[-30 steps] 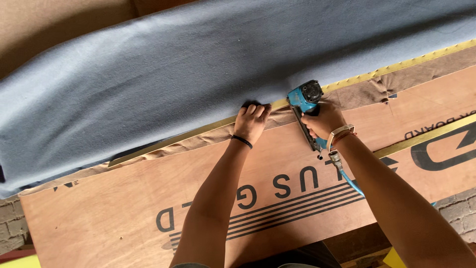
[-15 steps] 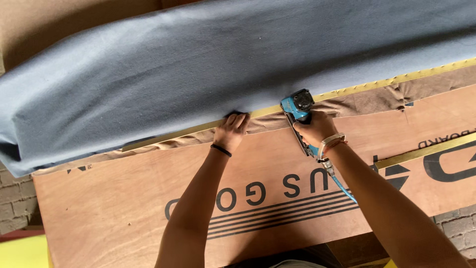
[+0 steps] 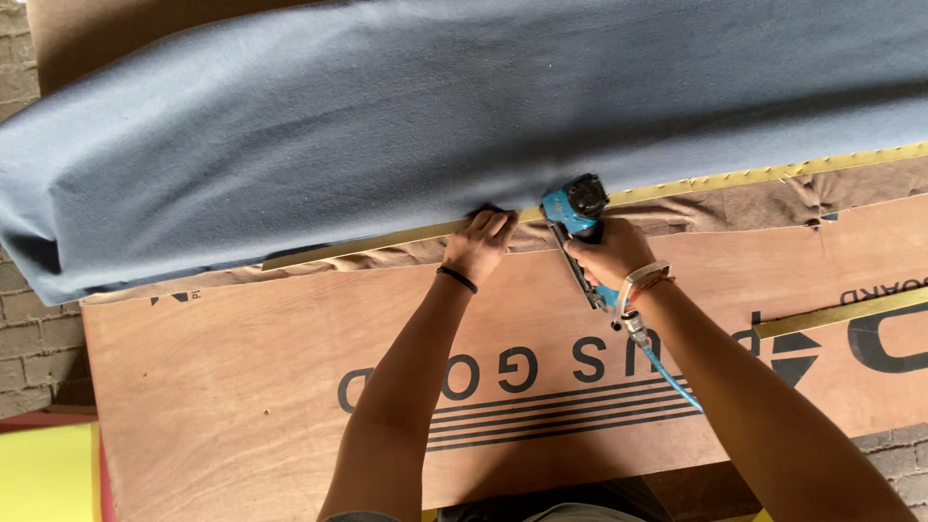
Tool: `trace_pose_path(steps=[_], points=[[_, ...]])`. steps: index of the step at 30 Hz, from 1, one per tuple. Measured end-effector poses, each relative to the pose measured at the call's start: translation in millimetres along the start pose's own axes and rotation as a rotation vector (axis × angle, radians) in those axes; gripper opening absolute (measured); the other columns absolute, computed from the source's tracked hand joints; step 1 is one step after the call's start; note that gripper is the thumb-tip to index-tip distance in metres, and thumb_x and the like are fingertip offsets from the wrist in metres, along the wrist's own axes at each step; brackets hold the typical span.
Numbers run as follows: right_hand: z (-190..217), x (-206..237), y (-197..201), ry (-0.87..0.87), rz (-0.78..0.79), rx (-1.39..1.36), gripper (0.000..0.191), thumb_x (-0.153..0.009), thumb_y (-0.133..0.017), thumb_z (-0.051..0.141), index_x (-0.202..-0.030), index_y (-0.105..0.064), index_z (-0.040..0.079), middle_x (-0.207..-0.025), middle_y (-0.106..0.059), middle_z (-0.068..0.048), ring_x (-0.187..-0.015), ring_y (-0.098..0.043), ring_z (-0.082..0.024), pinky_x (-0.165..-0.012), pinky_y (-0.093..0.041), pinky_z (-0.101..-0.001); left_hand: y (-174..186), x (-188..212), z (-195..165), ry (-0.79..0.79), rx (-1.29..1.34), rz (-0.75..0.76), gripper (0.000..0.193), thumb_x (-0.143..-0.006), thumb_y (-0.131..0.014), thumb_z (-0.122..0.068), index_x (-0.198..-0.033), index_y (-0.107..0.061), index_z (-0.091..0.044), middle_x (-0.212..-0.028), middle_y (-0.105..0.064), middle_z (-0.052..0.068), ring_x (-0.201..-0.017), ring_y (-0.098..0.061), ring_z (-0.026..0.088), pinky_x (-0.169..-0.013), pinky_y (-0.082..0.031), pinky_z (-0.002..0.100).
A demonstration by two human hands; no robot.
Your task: The person gathers thin wooden strips from a cluttered work area, lays a gray fabric over a large plywood panel, and uses a pneumatic nail gun to fasten the fabric edge along the panel, pressing the fabric taut and nailing along its length. At the end the person picks up a spray gun and an air hose.
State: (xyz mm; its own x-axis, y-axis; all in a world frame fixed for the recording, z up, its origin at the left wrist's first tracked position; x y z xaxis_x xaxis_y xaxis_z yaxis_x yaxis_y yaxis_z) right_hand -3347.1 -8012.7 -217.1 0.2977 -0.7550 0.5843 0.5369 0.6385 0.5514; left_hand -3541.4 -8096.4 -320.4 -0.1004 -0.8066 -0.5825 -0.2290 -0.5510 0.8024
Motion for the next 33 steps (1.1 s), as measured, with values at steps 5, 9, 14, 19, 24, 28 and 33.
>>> trace_pose_path(steps=[5,9,14,19,24,28,33], points=[[17.4,0.9,-12.8,0.178,-0.106,0.157,0.017,-0.087,-0.070,0.018,-0.075,-0.070,0.005,-0.064,-0.069,-0.009,-0.053,-0.065,-0.016,-0.053,-0.053,-0.0328,11.0,24.6,30.4,-0.036,0.002,-0.064,0.019,-0.094,-0.071,-0.010,-0.113,-0.074,-0.009,-0.114,-0.073,0.001,-0.104,-0.072,0.017,-0.082,-0.062,0.026],[23.2,6.2,-18.7,0.006,0.010,-0.010,0.023,-0.090,-0.068,0.019,-0.073,-0.065,0.003,-0.063,-0.069,-0.010,-0.050,-0.064,-0.016,-0.049,-0.053,-0.0333,43.2,63.3,78.3,-0.039,-0.095,-0.123,0.022,-0.099,-0.073,-0.016,-0.120,-0.075,-0.009,-0.114,-0.072,0.006,-0.100,-0.072,0.020,-0.077,-0.061,0.026],[41.7,7.2,-45.7,0.056,0.027,0.028,0.018,-0.088,-0.066,0.018,-0.075,-0.065,0.006,-0.061,-0.068,-0.008,-0.048,-0.063,-0.015,-0.048,-0.054,-0.0317,61.0,79.4,97.5,0.046,-0.111,0.011,0.025,-0.094,-0.071,-0.010,-0.118,-0.077,-0.013,-0.111,-0.073,0.000,-0.098,-0.072,0.017,-0.080,-0.062,0.028],[60.0,5.1,-58.9,0.067,0.058,0.067,0.026,-0.090,-0.068,0.021,-0.073,-0.066,0.002,-0.058,-0.067,-0.011,-0.046,-0.063,-0.017,-0.048,-0.053,-0.0332,66.1,74.6,97.7,0.081,-0.079,0.003,0.029,-0.091,-0.069,-0.010,-0.118,-0.077,-0.013,-0.112,-0.073,0.000,-0.101,-0.072,0.017,-0.084,-0.062,0.029],[71.3,3.9,-79.6,0.035,0.082,0.021,0.021,-0.089,-0.068,0.018,-0.074,-0.066,0.003,-0.059,-0.066,-0.006,-0.046,-0.062,-0.015,-0.045,-0.053,-0.0324,65.6,75.0,99.6,0.122,-0.018,-0.012,0.031,-0.090,-0.068,-0.009,-0.119,-0.076,-0.013,-0.114,-0.073,0.000,-0.102,-0.071,0.018,-0.084,-0.061,0.031],[81.3,-0.2,-97.5,0.133,0.104,0.005,0.022,-0.089,-0.068,0.017,-0.073,-0.065,0.003,-0.058,-0.066,-0.007,-0.044,-0.061,-0.016,-0.043,-0.053,-0.0325,60.2,78.1,101.9,0.112,0.027,-0.012,0.031,-0.089,-0.067,-0.008,-0.117,-0.076,-0.012,-0.114,-0.073,0.001,-0.103,-0.072,0.018,-0.084,-0.062,0.030],[96.7,-0.4,-109.0,0.165,0.055,0.099,0.022,-0.088,-0.068,0.016,-0.070,-0.067,0.004,-0.059,-0.067,-0.009,-0.046,-0.062,-0.015,-0.047,-0.052,-0.0319,70.6,96.2,125.1,0.055,-0.020,-0.075,0.023,-0.095,-0.067,-0.008,-0.116,-0.076,-0.013,-0.117,-0.074,0.004,-0.100,-0.073,0.021,-0.077,-0.062,0.029]])
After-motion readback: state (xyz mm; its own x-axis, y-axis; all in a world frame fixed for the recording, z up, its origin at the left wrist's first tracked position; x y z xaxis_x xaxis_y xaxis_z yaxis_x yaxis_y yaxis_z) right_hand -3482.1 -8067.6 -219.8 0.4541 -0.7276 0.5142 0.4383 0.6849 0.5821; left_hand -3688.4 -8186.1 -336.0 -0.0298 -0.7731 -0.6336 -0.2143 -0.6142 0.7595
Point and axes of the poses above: each hand's wrist, its own x-axis away from the middle knuckle, its own y-axis out of the back of the hand, z = x × y, the point moved 3 cm from there along -x, towards the middle knuckle
